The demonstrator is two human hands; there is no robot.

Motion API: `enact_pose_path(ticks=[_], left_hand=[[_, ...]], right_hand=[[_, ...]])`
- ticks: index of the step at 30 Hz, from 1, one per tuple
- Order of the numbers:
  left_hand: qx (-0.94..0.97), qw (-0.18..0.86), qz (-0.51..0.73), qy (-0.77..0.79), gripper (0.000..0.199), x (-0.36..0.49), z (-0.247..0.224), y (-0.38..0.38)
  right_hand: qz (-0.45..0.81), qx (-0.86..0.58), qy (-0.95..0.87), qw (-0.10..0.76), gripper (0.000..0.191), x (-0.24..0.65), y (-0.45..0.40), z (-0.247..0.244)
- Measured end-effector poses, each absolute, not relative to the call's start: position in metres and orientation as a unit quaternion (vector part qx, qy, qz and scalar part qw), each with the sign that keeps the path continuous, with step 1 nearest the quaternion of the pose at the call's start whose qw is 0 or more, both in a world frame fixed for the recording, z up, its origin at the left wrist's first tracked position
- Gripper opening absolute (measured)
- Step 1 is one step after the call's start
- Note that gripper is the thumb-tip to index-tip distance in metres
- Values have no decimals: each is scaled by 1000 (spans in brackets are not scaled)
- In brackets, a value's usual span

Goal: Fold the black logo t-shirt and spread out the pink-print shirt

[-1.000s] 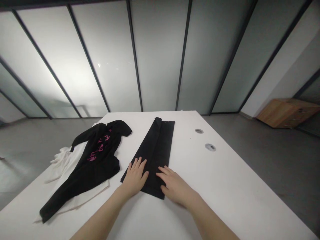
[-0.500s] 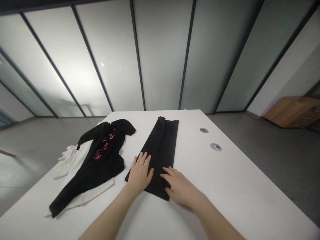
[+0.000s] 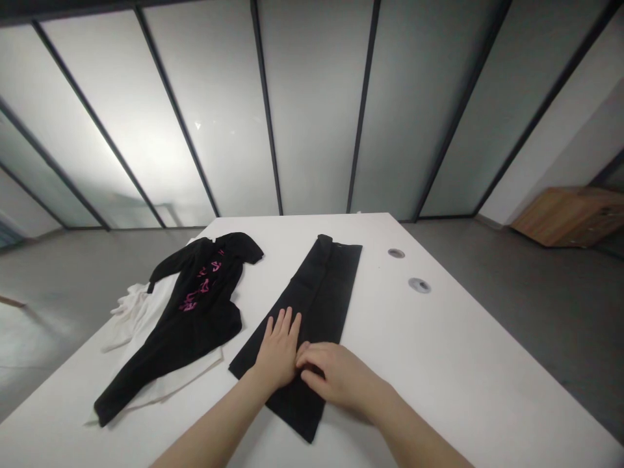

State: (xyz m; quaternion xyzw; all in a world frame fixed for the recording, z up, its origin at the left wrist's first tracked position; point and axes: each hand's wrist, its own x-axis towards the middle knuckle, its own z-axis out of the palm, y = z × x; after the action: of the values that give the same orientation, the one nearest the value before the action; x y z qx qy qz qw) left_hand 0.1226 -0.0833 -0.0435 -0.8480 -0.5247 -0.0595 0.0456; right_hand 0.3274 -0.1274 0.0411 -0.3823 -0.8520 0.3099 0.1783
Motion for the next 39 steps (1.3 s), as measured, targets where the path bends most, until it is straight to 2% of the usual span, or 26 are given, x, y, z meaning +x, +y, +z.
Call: enact_pose_path(ticks=[5, 8, 15, 22, 26, 29, 33, 35, 39], left_hand=[[-878, 29, -57, -475, 73, 123, -40, -94], [-898, 11, -54, -437, 72, 117, -31, -101], [-943, -61, -23, -327, 77, 73, -6, -111], [-927, -110, -56, -353, 72, 43, 5, -120], [-879, -134, -104, -446, 47, 60, 15, -115], [-816, -184, -188, -515, 38, 93, 23, -99], [-665, -377, -377, -523, 31, 142, 22, -68], [-589, -440, -443, -513, 28, 158, 13, -56], [-585, -412, -486, -502, 23, 165, -10, -45]], right_hand=[[253, -414, -835, 257, 24, 334, -117, 39], [247, -420, -830, 270, 28, 338, -114, 36], [234, -459, -830, 212, 48, 335, -114, 25], [226, -535, -807, 107, 64, 332, -116, 19], [173, -585, -787, 91, 56, 332, -112, 19], [144, -595, -784, 100, 50, 333, -110, 20], [121, -612, -772, 118, 43, 337, -110, 20], [114, -627, -760, 124, 41, 339, -111, 19], [90, -673, -723, 127, 38, 347, -107, 15]])
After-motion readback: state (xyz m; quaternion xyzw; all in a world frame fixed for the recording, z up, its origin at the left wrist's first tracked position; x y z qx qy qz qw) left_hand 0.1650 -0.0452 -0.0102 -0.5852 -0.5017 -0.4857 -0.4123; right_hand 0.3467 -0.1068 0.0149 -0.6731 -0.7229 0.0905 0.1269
